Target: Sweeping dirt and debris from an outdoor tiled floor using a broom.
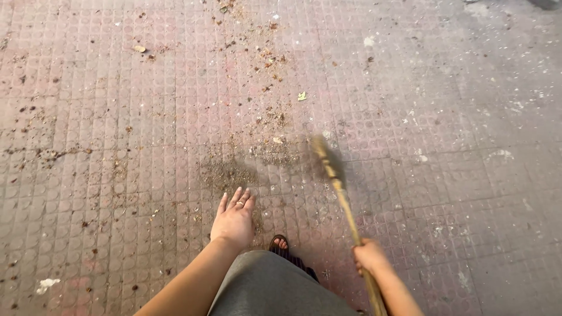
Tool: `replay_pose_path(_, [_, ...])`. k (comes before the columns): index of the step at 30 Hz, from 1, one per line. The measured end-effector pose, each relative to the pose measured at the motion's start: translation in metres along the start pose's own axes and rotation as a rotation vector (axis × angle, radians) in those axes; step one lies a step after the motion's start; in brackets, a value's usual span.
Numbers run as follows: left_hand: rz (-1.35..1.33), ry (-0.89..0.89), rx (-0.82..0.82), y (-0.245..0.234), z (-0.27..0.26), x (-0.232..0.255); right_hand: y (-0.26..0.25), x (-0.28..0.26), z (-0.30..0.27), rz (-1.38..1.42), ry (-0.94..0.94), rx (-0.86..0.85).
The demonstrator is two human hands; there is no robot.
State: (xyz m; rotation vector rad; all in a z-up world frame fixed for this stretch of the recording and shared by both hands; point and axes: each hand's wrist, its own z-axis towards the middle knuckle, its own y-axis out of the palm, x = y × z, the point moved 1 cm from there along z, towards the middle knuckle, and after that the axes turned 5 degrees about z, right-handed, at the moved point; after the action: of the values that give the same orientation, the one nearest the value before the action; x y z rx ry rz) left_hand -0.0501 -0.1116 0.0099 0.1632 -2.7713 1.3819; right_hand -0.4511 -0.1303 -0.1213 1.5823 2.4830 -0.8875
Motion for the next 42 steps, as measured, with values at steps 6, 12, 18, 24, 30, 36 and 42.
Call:
replay_pose_path(6, [0.054, -0.043, 0.009, -0.003, 0.006, -0.004, -0.007, 0.014, 0.073, -0.070, 0.064, 0.035])
replay_pose_path(12, [0.012, -0.090, 0.020, -0.018, -0.008, 0.001, 0.061, -0.020, 0.079, -0.254, 0.036, -0.052])
replay_pose_path(18, [0.000, -0.125, 0.050, -0.004, -0.001, 0.012, 0.102, -0.097, 0.017, -0.447, 0.000, -0.202])
replay_pose_path(24, [-0.051, -0.140, 0.073, -0.010, 0.011, 0.027, 0.082, -0.128, -0.024, -0.118, -0.045, -0.485])
replay_pose_path(30, [-0.068, -0.136, 0.125, -0.012, 0.016, 0.033, 0.043, -0.133, -0.056, -0.184, -0.163, -0.478])
replay_pose_path(36, [-0.099, -0.142, 0.144, -0.015, 0.024, 0.034, -0.005, -0.106, -0.010, 0.050, -0.047, -0.338])
replay_pose_path(42, [-0.128, -0.138, 0.143, -0.020, 0.042, 0.025, -0.044, -0.077, 0.086, 0.200, 0.033, -0.250])
